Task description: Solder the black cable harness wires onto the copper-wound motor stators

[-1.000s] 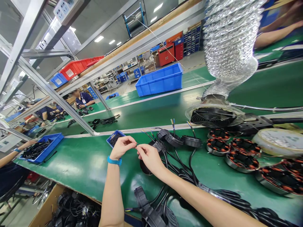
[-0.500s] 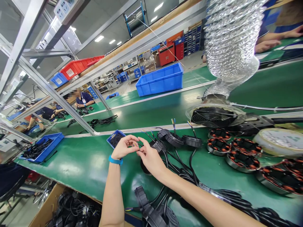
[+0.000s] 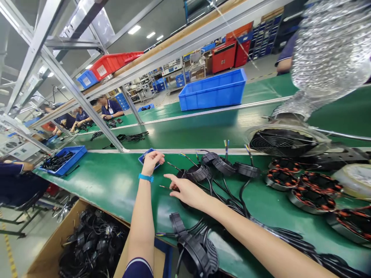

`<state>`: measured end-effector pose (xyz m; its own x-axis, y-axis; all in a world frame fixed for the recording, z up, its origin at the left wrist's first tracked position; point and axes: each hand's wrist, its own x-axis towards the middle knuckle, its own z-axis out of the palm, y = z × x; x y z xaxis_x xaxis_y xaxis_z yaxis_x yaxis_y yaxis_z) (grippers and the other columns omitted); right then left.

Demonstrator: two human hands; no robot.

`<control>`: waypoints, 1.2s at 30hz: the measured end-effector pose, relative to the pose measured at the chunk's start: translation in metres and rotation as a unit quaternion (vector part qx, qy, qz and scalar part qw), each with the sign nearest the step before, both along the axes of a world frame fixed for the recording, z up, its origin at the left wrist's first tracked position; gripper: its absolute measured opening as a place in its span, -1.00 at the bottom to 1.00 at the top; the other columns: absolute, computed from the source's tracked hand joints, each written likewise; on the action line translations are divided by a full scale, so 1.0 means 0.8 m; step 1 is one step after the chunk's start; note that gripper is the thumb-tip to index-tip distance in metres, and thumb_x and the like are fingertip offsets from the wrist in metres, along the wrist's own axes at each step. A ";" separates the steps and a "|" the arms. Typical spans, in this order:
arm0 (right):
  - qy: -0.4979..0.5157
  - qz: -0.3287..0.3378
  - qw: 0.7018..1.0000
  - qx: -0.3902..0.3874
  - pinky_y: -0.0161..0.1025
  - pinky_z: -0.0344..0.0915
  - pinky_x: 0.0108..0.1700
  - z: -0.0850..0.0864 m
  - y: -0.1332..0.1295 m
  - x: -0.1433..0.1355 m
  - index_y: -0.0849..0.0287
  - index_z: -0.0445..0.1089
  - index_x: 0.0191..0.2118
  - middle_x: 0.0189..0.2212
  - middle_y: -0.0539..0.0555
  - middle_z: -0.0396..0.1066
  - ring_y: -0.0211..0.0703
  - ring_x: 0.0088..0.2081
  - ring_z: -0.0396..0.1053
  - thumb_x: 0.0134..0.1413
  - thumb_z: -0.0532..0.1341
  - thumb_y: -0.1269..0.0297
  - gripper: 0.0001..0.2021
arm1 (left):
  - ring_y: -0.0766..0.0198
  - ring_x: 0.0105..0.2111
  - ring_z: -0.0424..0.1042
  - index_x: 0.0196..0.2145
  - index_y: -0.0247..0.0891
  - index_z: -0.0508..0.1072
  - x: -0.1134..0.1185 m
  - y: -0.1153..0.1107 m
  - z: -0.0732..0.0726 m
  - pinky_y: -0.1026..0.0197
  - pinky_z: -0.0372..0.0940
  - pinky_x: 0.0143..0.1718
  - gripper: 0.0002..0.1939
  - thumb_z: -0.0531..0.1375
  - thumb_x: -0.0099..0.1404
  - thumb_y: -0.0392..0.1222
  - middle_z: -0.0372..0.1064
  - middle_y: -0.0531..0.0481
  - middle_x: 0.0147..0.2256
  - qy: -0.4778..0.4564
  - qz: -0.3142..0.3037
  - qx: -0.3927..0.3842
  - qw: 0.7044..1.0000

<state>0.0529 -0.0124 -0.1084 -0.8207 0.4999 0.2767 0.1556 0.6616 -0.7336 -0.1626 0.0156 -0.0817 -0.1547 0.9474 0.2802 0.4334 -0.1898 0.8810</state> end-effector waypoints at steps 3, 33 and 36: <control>-0.044 0.019 0.996 0.080 -0.06 0.34 -0.01 0.010 -0.013 0.005 0.16 0.20 0.20 -0.07 0.20 0.45 0.07 -0.02 0.42 -0.07 0.37 0.52 -0.33 | 0.34 -0.51 0.39 -0.34 -0.33 0.44 -0.011 0.008 -0.011 0.25 0.34 -0.37 -0.61 0.08 0.31 0.09 0.43 -0.03 -0.48 0.050 0.095 0.015 0.994; 0.022 0.030 0.990 0.134 -0.33 0.23 -0.26 0.075 -0.031 0.021 0.19 0.51 -0.29 -0.36 0.05 0.54 -0.20 -0.33 0.43 0.12 0.16 0.38 -0.84 | 0.13 -0.24 0.51 -0.33 -0.20 0.53 -0.026 0.007 -0.020 0.23 0.31 -0.22 -0.86 0.16 0.28 -0.19 0.56 -0.08 -0.31 0.451 0.209 -0.155 0.854; 0.151 -0.113 0.982 0.018 -0.34 0.27 -0.23 0.072 -0.004 0.029 0.20 0.47 -0.23 -0.34 0.04 0.51 -0.22 -0.32 0.41 0.17 0.09 0.42 -0.80 | 0.10 -0.24 0.52 -0.33 -0.20 0.53 -0.027 0.009 -0.023 0.21 0.31 -0.24 -0.84 0.13 0.28 -0.22 0.56 -0.08 -0.33 0.455 0.209 -0.142 0.854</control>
